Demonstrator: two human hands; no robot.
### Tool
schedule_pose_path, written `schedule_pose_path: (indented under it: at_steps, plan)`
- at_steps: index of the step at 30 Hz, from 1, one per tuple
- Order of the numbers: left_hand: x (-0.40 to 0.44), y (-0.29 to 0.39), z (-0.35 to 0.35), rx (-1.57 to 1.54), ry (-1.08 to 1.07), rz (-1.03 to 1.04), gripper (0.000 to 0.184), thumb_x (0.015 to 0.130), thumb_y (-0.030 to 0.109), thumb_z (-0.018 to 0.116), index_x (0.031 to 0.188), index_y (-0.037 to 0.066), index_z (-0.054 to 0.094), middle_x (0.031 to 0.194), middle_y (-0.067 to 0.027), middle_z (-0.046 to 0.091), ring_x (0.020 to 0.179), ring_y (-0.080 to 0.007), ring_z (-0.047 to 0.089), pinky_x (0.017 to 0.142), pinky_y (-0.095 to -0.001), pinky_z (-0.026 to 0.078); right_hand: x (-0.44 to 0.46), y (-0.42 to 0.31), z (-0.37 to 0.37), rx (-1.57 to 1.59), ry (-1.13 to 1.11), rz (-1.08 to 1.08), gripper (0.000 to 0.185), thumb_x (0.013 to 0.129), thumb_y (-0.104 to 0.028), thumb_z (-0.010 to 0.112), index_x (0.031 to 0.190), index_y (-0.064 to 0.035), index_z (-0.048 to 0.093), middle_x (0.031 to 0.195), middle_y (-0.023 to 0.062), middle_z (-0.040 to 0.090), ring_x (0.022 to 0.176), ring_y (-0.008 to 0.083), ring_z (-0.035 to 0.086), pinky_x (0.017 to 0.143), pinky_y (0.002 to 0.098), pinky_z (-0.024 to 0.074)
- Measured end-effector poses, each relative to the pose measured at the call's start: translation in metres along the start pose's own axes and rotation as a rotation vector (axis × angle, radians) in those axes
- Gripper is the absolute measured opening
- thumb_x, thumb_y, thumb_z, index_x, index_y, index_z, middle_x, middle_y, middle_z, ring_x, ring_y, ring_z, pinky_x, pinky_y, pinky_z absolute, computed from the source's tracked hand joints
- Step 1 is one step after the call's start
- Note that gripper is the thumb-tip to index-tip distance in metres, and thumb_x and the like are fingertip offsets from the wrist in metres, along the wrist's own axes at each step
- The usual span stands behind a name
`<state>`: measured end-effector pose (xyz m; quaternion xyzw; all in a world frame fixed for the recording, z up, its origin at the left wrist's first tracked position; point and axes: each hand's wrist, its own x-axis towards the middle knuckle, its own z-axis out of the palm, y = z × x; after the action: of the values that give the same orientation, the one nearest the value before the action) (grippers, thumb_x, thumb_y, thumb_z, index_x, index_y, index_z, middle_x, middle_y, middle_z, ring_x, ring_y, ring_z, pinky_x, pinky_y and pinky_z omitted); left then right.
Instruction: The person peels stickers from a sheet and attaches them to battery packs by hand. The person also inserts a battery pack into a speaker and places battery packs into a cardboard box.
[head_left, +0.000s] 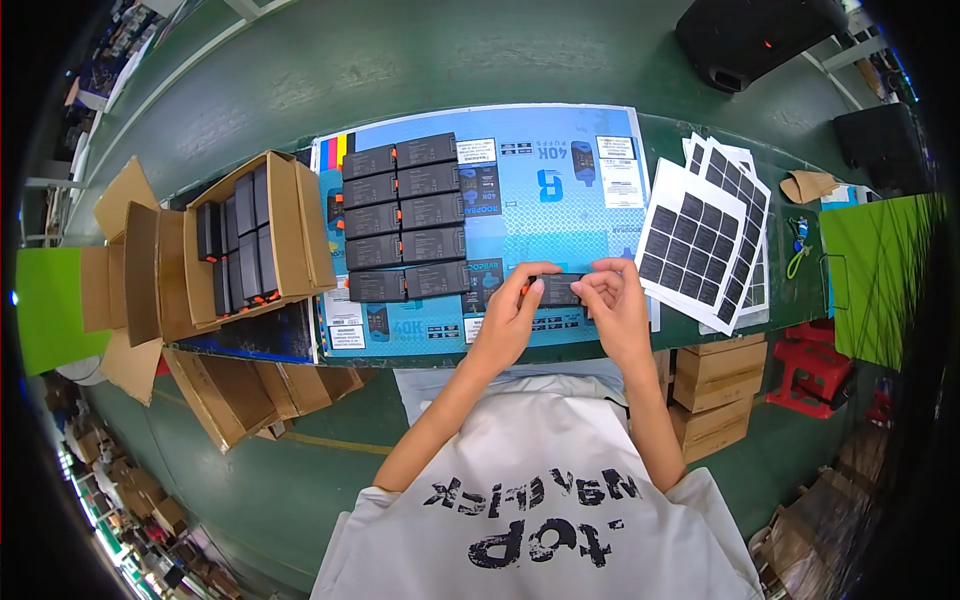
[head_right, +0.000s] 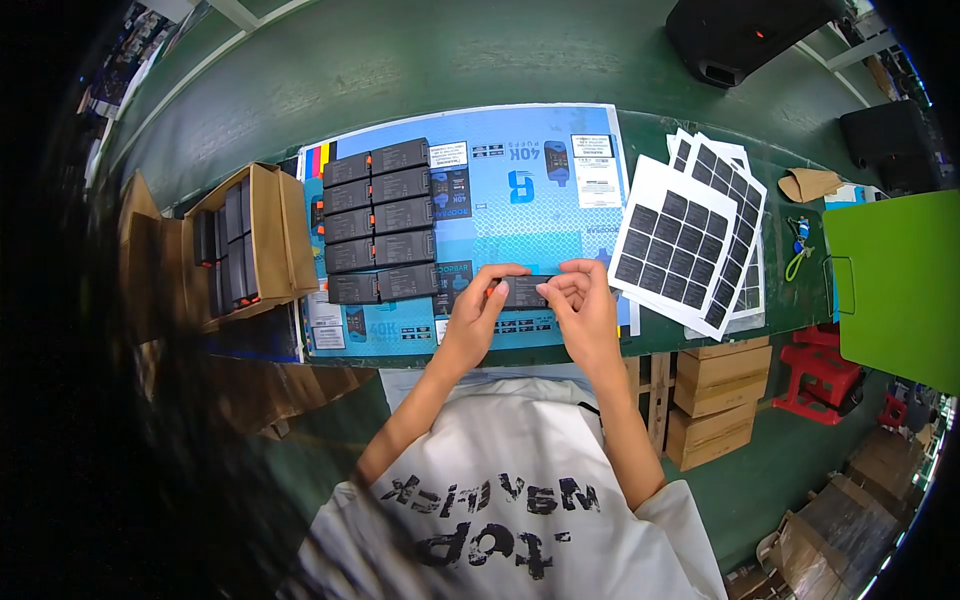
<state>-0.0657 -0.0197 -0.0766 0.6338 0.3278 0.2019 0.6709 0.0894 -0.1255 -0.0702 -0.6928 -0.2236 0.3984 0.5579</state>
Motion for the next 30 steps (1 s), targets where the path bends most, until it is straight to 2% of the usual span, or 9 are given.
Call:
schedule_pose_path:
  at_steps: [2, 4, 7, 11, 13, 16, 17, 19, 30]
  plan:
    - [0.000, -0.002, 0.000, -0.003, 0.002, 0.008, 0.026, 0.110, 0.010, 0.049, 0.131, 0.004, 0.064, 0.112, -0.0050, 0.068, 0.074, -0.0089, 0.047, 0.071, -0.0269, 0.043, 0.000, 0.002, 0.001, -0.001, 0.009, -0.015, 0.035, 0.097, -0.003, 0.074, 0.123, 0.0023, 0.051, 0.093, 0.0068, 0.071, 0.078, 0.0074, 0.062, 0.070, 0.0228, 0.0502]
    - [0.000, -0.007, 0.000, 0.008, -0.013, 0.002, 0.029, 0.111, 0.018, 0.048, 0.132, 0.007, 0.063, 0.123, -0.0032, 0.070, 0.076, -0.0078, 0.048, 0.072, -0.0256, 0.042, -0.001, 0.003, 0.001, -0.032, 0.012, -0.035, 0.035, 0.097, 0.000, 0.073, 0.122, -0.0003, 0.049, 0.092, 0.0055, 0.069, 0.077, 0.0063, 0.061, 0.063, 0.0204, 0.0467]
    - [0.001, -0.009, 0.002, -0.002, -0.002, 0.021, 0.029, 0.111, 0.017, 0.047, 0.133, 0.007, 0.063, 0.125, -0.0034, 0.070, 0.076, -0.0082, 0.048, 0.072, -0.0257, 0.042, -0.002, 0.003, 0.002, -0.033, 0.028, -0.029, 0.035, 0.097, 0.000, 0.074, 0.121, -0.0005, 0.049, 0.093, 0.0057, 0.069, 0.078, 0.0062, 0.061, 0.063, 0.0206, 0.0468]
    - [0.000, -0.008, 0.001, 0.017, 0.001, 0.049, 0.029, 0.111, 0.016, 0.047, 0.133, 0.007, 0.063, 0.126, -0.0033, 0.070, 0.076, -0.0085, 0.047, 0.073, -0.0258, 0.042, -0.002, 0.004, 0.002, -0.046, 0.027, -0.027, 0.034, 0.097, -0.001, 0.074, 0.120, -0.0006, 0.049, 0.093, 0.0060, 0.070, 0.078, 0.0062, 0.062, 0.063, 0.0208, 0.0471]
    - [-0.001, -0.001, 0.000, 0.003, -0.008, -0.007, 0.027, 0.111, 0.011, 0.048, 0.131, 0.004, 0.063, 0.122, -0.0065, 0.068, 0.082, -0.0110, 0.053, 0.078, -0.0270, 0.046, -0.002, 0.004, 0.001, -0.031, 0.026, -0.025, 0.034, 0.097, -0.001, 0.074, 0.120, -0.0005, 0.049, 0.094, 0.0061, 0.070, 0.078, 0.0063, 0.062, 0.063, 0.0210, 0.0473]
    - [0.000, -0.002, 0.001, 0.001, 0.000, 0.009, 0.027, 0.111, 0.012, 0.048, 0.131, 0.003, 0.063, 0.122, -0.0070, 0.068, 0.085, -0.0117, 0.054, 0.081, -0.0272, 0.046, -0.002, 0.006, 0.001, -0.014, 0.029, -0.021, 0.035, 0.097, -0.001, 0.074, 0.120, -0.0003, 0.049, 0.095, 0.0061, 0.070, 0.078, 0.0064, 0.061, 0.064, 0.0209, 0.0473]
    - [0.000, -0.003, 0.002, 0.001, 0.000, 0.009, 0.027, 0.111, 0.012, 0.048, 0.131, 0.003, 0.063, 0.122, -0.0070, 0.068, 0.085, -0.0117, 0.054, 0.081, -0.0272, 0.046, -0.002, 0.005, 0.001, -0.014, 0.029, -0.021, 0.035, 0.097, -0.001, 0.074, 0.120, -0.0003, 0.049, 0.095, 0.0061, 0.070, 0.078, 0.0064, 0.061, 0.064, 0.0209, 0.0473]
    - [0.000, -0.008, 0.002, 0.007, 0.003, 0.041, 0.029, 0.111, 0.017, 0.047, 0.133, 0.007, 0.063, 0.125, -0.0032, 0.070, 0.075, -0.0081, 0.047, 0.072, -0.0259, 0.042, -0.002, 0.004, 0.000, 0.002, 0.019, -0.010, 0.035, 0.097, -0.002, 0.075, 0.121, -0.0002, 0.049, 0.095, 0.0060, 0.070, 0.078, 0.0066, 0.061, 0.064, 0.0209, 0.0474]
    - [0.000, -0.007, 0.003, 0.018, 0.004, 0.029, 0.030, 0.111, 0.018, 0.047, 0.134, 0.007, 0.063, 0.126, -0.0039, 0.070, 0.075, -0.0084, 0.047, 0.073, -0.0258, 0.042, -0.001, 0.003, -0.001, 0.053, 0.015, 0.022, 0.034, 0.097, -0.003, 0.075, 0.120, -0.0006, 0.050, 0.097, 0.0060, 0.069, 0.080, 0.0071, 0.062, 0.065, 0.0215, 0.0479]
